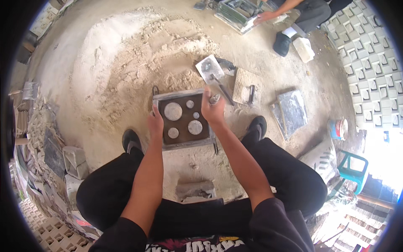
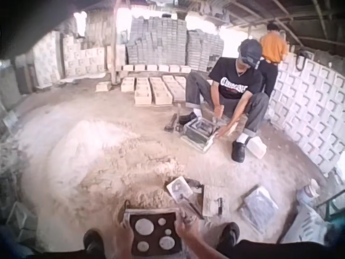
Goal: The person prepares concrete tiles by cleaning a mold with a small trowel and adding fresh concrete mixture into the mold.
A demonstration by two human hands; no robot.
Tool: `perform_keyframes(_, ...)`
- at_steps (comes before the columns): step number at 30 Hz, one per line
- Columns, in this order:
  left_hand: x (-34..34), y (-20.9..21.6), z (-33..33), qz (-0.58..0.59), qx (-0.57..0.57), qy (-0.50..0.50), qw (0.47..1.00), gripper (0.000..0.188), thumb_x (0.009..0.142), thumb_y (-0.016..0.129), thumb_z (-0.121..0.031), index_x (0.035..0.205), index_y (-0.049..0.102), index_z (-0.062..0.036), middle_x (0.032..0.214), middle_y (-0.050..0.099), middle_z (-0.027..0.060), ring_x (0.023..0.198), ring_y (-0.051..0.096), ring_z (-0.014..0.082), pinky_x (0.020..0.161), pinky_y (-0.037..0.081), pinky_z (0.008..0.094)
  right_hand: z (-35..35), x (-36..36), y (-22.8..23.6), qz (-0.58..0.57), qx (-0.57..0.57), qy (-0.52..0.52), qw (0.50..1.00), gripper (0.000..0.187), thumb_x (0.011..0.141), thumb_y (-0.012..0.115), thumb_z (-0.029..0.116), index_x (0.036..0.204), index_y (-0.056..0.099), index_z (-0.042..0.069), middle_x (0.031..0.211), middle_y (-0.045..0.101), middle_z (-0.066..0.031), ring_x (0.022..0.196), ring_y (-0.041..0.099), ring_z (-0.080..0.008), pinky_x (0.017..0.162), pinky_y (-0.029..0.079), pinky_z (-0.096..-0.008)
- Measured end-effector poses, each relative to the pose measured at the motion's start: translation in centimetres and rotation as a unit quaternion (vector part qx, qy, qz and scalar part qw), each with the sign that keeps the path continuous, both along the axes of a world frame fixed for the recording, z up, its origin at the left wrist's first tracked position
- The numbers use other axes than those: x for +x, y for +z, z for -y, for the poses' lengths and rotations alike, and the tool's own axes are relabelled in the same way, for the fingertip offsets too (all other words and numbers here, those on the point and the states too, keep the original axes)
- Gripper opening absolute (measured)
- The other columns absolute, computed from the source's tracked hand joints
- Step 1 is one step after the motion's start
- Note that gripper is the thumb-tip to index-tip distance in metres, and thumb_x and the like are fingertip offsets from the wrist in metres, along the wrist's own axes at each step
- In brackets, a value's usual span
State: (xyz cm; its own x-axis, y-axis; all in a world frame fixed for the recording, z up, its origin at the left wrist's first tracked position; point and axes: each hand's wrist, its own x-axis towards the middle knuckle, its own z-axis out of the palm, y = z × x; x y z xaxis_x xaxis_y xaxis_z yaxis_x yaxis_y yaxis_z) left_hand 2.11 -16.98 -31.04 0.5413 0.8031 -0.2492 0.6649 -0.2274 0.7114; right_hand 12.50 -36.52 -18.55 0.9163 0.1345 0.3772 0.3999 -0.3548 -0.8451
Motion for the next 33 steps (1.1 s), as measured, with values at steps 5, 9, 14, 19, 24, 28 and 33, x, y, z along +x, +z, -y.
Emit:
perform_keyframes(5,-0.2,-0.4,-0.1,-0.004,-0.004,0.000,1.000,0.064,0.096,0.035,-0.054,0.099,0.068,0.0006,0.091,0.067,0.0237,0.090,0.062,0.0427,0.077,0.047,0.0497,-0.1,-0.6,1.2,-0.108,0.064,-0.002,0.992,0.040,0.097,0.054,0.024,0.069,0.053,-0.004,0.056,0.053,-0.0063,0.054,0.043,-0.0103,0.050,0.036,-0.0360)
perform_keyframes(9,-0.6,-0.5,0.2,-0.009,0.007,-0.005,1.000,0.066,0.096,0.034,-0.055,0.101,0.068,0.0003,0.093,0.067,0.0239,0.091,0.062,0.0428,0.078,0.047,0.0496,0.8,-2.5,0.2,-0.100,0.049,0.002,0.994,0.045,0.098,0.053,0.026,0.063,0.051,-0.002,0.053,0.047,-0.0044,0.053,0.041,-0.0090,0.048,0.033,-0.0364)
perform_keyframes(14,-0.4,0.3,0.0,0.000,0.023,0.001,1.000,0.066,0.096,0.034,-0.056,0.098,0.068,0.0005,0.093,0.067,0.0246,0.091,0.062,0.0430,0.079,0.047,0.0498,2.8,-4.5,0.5,-0.117,0.013,0.035,0.992,0.046,0.097,0.054,0.030,0.062,0.050,0.000,0.054,0.047,-0.0037,0.054,0.041,-0.0081,0.048,0.034,-0.0350)
perform_keyframes(19,-0.2,-0.3,-0.2,-0.001,0.007,-0.019,1.000,0.067,0.096,0.034,-0.056,0.094,0.068,0.0021,0.091,0.066,0.0255,0.090,0.062,0.0432,0.079,0.047,0.0494,3.2,-2.5,0.3,-0.271,0.024,0.029,0.962,0.043,0.096,0.056,0.034,0.072,0.057,-0.001,0.062,0.056,-0.0060,0.063,0.049,-0.0100,0.057,0.042,-0.0355)
perform_keyframes(24,-1.1,-0.6,-0.1,0.000,0.024,-0.027,0.999,0.067,0.096,0.034,-0.056,0.094,0.066,0.0025,0.091,0.066,0.0261,0.090,0.062,0.0438,0.079,0.047,0.0498,3.2,-5.2,1.7,-0.249,-0.015,0.041,0.968,0.046,0.096,0.055,0.035,0.067,0.055,0.000,0.059,0.053,-0.0075,0.061,0.046,-0.0096,0.056,0.040,-0.0352)
perform_keyframes(28,-3.6,-0.5,2.1,-0.011,0.045,-0.012,0.999,0.065,0.096,0.033,-0.055,0.099,0.065,0.0016,0.096,0.066,0.0265,0.093,0.061,0.0452,0.081,0.046,0.0526,3.9,-6.5,2.1,-0.194,-0.023,0.049,0.980,0.046,0.099,0.051,0.030,0.063,0.048,0.002,0.055,0.042,0.0012,0.054,0.035,-0.0067,0.047,0.030,-0.0317)
perform_keyframes(33,-4.1,0.7,2.0,-0.057,-0.014,-0.020,0.998,0.065,0.097,0.028,-0.054,0.106,0.063,-0.0003,0.103,0.064,0.0248,0.100,0.059,0.0443,0.085,0.045,0.0516,3.6,-7.0,2.2,-0.229,0.001,0.047,0.972,0.047,0.100,0.047,0.028,0.063,0.045,0.000,0.054,0.036,0.0002,0.056,0.033,-0.0073,0.048,0.030,-0.0326)
